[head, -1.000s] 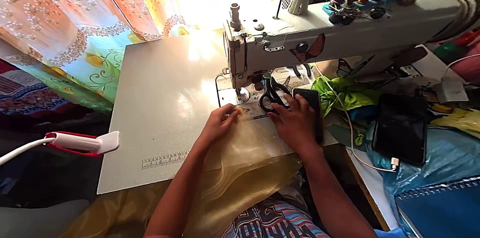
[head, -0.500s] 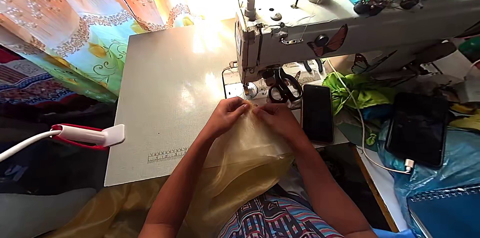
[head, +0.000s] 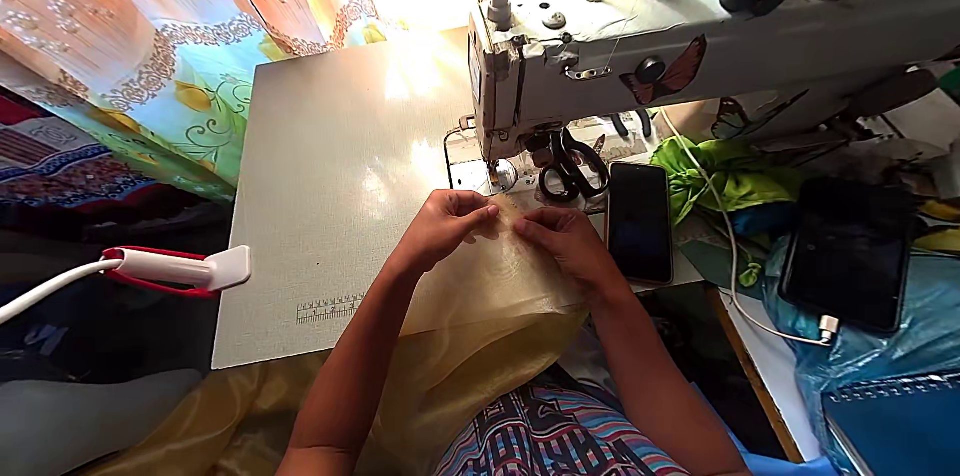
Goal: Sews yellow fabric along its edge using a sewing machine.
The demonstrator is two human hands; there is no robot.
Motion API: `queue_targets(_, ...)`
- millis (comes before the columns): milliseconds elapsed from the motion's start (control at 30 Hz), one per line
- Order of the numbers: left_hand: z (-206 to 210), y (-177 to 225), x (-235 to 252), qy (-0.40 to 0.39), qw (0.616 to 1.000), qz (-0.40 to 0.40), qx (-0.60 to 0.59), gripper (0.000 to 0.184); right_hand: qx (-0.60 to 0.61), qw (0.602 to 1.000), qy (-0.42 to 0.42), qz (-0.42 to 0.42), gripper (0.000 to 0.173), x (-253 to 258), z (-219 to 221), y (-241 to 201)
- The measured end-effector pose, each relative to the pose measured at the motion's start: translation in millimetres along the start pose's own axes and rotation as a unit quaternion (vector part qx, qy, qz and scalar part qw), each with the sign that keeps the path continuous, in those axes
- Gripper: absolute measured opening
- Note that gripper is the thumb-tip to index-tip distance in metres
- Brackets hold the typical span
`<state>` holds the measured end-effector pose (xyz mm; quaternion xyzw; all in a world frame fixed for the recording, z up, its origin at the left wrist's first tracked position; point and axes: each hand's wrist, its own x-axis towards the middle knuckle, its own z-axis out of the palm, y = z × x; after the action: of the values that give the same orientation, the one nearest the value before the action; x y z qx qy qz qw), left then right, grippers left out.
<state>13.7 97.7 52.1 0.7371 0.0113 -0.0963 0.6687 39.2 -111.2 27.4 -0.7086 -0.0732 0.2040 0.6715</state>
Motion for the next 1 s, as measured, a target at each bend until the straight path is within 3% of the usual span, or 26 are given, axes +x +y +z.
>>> queue_targets(400,2,5,-4,-0.024,0.998,0.032,0.057,0.018,0.015,0.998,0.0,-0.056,0.008,-2,4,-2)
queue_targets(900,10,5,1,-0.001,0.993,0.061,0.101,0.02,-0.016,0.993,0.065,-0.092,0.006,-5,14,-1)
queue_targets(1000,11,6,2,0.0,0.993,0.054,0.103,0.02,-0.073,0.982,0.096,-0.146,0.008,-6,17,0)
